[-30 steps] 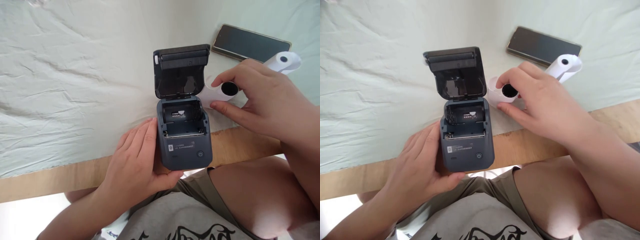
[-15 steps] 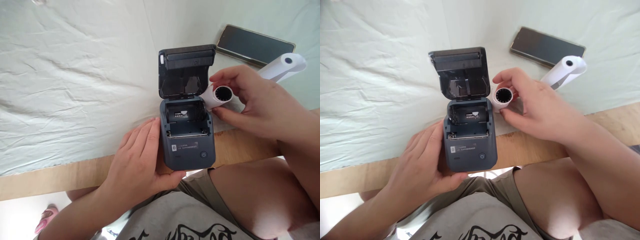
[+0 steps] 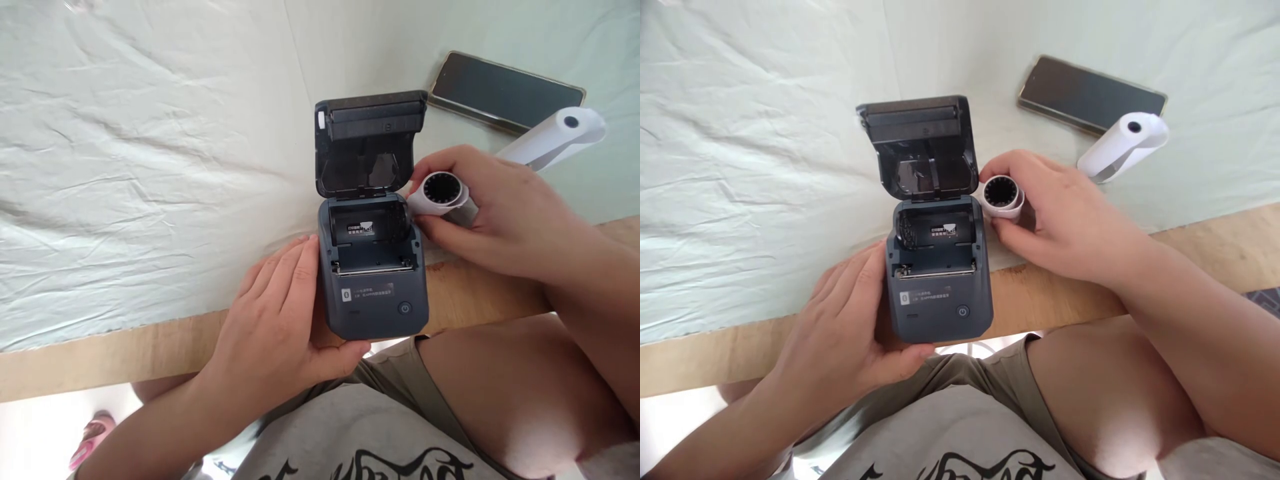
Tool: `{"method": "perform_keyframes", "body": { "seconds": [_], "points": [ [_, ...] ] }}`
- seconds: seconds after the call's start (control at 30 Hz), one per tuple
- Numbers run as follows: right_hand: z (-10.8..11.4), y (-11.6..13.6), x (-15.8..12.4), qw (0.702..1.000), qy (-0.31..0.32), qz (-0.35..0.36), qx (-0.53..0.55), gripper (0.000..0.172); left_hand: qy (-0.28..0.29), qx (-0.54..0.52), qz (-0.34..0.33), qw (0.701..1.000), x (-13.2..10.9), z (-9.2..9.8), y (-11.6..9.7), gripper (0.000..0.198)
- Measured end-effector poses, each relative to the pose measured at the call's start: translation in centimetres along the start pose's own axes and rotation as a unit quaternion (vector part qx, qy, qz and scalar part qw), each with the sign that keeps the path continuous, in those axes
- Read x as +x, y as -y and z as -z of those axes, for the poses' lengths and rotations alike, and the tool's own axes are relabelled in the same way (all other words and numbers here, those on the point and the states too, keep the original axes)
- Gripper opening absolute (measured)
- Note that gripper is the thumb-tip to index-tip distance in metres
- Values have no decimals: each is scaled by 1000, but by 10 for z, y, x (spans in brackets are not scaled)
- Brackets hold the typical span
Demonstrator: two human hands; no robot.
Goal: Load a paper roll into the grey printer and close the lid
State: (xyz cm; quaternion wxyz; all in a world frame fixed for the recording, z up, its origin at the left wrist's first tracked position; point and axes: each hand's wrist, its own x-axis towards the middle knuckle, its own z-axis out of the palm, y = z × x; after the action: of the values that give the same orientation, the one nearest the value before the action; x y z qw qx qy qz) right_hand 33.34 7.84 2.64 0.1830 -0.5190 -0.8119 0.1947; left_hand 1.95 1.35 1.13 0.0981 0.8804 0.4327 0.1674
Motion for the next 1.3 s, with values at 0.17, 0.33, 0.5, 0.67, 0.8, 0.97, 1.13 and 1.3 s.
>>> {"method": "perform_keyframes", "body": {
  "seconds": [0.17,0.33,0.5,0.67,0.8,0.97,1.13,1.3],
  "points": [
    [3,-1,-6,998,-19,-59,15,46,-1,7,-7,1000,1,-1,1,80],
    [4,-1,-2,999,-40,-26,7,25,-2,13,-13,1000,1,0,0,80],
    [2,-7,-2,998,-59,5,-6,27,-4,15,-7,1000,-1,0,1,82],
    [-3,-14,-7,997,-46,-31,50,48,-7,13,-3,1000,-2,-1,1,83],
    [-5,-19,-5,999,-25,-25,36,44,-7,11,-7,1000,-2,-1,1,86],
    [-1,-24,-5,1000,-19,22,7,48,-10,15,-10,1000,-1,-1,2,81],
    [-1,-25,-5,998,-38,49,23,50,-8,15,-14,1000,-1,-2,2,83],
    [8,-7,-8,994,-78,57,44,39,-10,4,-9,1000,-3,-3,2,83]
  ]
}}
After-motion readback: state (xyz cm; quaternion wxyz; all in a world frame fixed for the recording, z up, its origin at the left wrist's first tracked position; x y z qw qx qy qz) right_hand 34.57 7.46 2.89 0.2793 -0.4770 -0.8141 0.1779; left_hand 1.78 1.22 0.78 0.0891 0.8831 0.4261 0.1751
